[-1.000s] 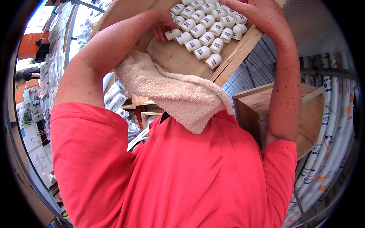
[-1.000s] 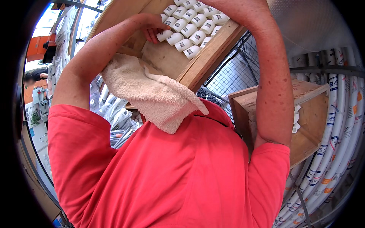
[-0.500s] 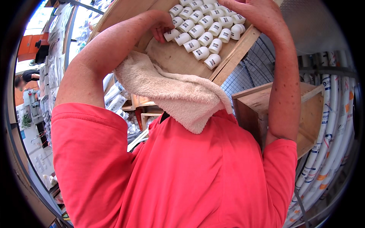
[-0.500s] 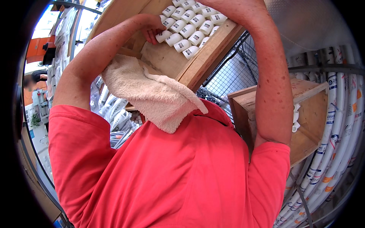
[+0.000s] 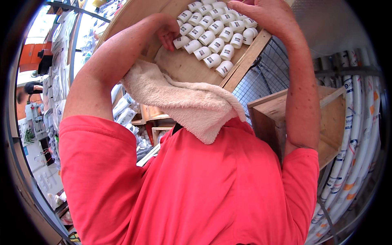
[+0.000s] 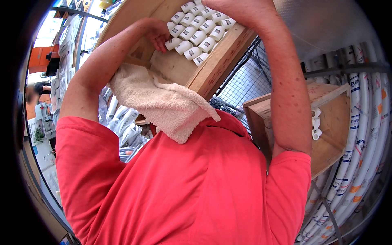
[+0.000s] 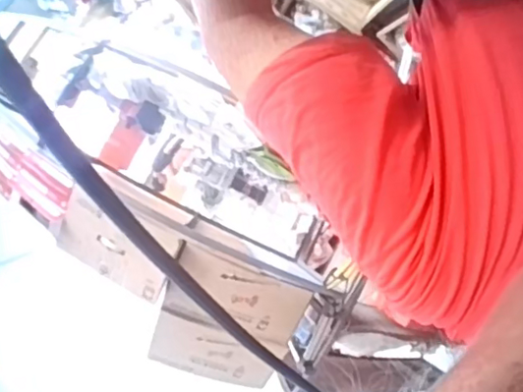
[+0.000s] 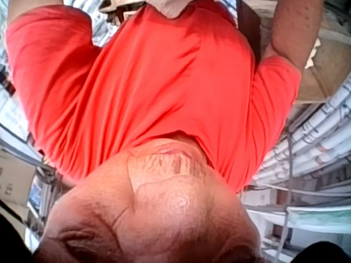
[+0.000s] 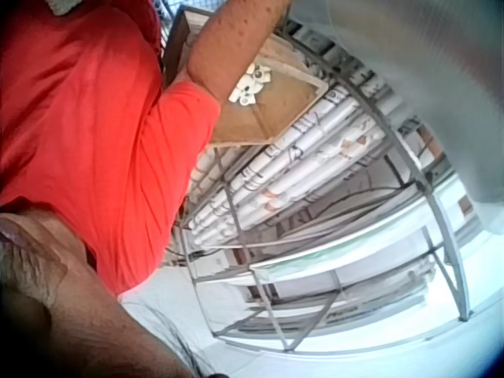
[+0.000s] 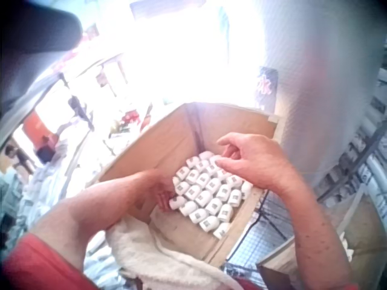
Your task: The person transfers small white plastic pipe fittings from a wooden crate into a wooden tray. They pick up the fittings one by one, briefly inspect them, and place them into the tray. The person wears a towel around their neck throughout the process.
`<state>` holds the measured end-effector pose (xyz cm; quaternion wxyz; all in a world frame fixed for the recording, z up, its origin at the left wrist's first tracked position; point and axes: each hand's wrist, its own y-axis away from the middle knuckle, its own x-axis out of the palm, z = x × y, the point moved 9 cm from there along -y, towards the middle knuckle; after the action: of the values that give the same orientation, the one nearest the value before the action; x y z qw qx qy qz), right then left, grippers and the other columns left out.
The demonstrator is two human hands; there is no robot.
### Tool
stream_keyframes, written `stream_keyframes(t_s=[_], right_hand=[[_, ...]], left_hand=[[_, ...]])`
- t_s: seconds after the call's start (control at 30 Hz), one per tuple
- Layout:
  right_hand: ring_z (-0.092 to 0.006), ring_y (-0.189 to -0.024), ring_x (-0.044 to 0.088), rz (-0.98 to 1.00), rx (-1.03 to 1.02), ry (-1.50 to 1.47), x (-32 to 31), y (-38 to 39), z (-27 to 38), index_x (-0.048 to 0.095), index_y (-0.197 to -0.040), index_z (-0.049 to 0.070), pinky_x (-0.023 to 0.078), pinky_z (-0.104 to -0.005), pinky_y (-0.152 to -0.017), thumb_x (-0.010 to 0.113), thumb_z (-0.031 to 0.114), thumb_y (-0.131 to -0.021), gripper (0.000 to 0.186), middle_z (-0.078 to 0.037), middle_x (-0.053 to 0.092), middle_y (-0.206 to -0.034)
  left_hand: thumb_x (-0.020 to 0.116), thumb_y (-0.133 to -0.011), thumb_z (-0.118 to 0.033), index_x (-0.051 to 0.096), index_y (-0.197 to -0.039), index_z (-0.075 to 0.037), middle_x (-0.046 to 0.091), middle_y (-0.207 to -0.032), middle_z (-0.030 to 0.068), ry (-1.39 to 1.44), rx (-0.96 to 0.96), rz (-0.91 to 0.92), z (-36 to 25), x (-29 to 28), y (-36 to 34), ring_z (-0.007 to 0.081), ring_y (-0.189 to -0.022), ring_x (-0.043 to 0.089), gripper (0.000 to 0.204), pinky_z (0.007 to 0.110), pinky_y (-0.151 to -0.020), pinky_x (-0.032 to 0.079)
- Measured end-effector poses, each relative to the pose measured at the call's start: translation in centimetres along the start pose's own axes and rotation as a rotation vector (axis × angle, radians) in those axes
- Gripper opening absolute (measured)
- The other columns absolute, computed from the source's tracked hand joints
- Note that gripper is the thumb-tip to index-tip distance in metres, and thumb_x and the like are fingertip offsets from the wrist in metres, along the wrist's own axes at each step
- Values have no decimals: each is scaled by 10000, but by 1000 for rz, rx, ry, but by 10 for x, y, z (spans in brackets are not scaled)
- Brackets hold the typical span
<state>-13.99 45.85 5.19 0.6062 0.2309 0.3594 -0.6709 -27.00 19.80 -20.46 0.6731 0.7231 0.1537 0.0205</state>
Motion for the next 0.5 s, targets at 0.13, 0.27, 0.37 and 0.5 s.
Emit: stream_keyframes(t_s=[0.13,0.27,0.37,0.5], right_hand=[[-217,-889,742,-87,-48,-149,-4,0,4,715,-1211,32,584,-345,-822,740,272,-898,395,-121,770,-989],[-163,-912,707,-264,-238,-323,-42,26,-4,706,-1205,10,572,-300,-820,717,181,-942,314,-98,749,-1012],[-133,-913,693,-380,-100,-371,-97,74,-52,705,-1204,8,558,-272,-824,684,155,-977,271,-61,742,-1005],[-126,-922,686,-695,76,-418,-182,166,-132,715,-1179,0,539,-271,-861,675,213,-995,284,-68,737,-1026]], left_hand=[[510,-928,-114,629,-1169,44,720,-1137,264,-113,-15,-67,9,-12,-11,379,-994,752,312,512,-838,624],[554,-914,-197,640,-1045,45,738,-968,267,-221,17,-210,3,-29,-2,404,-822,760,289,536,-722,623],[531,-957,-277,636,-1031,62,744,-892,251,-550,-144,-256,-13,-32,17,366,-735,758,362,496,-653,624],[482,-1001,-323,625,-1057,94,749,-844,221,-558,12,-364,-54,-26,62,306,-667,752,445,434,-580,616]])
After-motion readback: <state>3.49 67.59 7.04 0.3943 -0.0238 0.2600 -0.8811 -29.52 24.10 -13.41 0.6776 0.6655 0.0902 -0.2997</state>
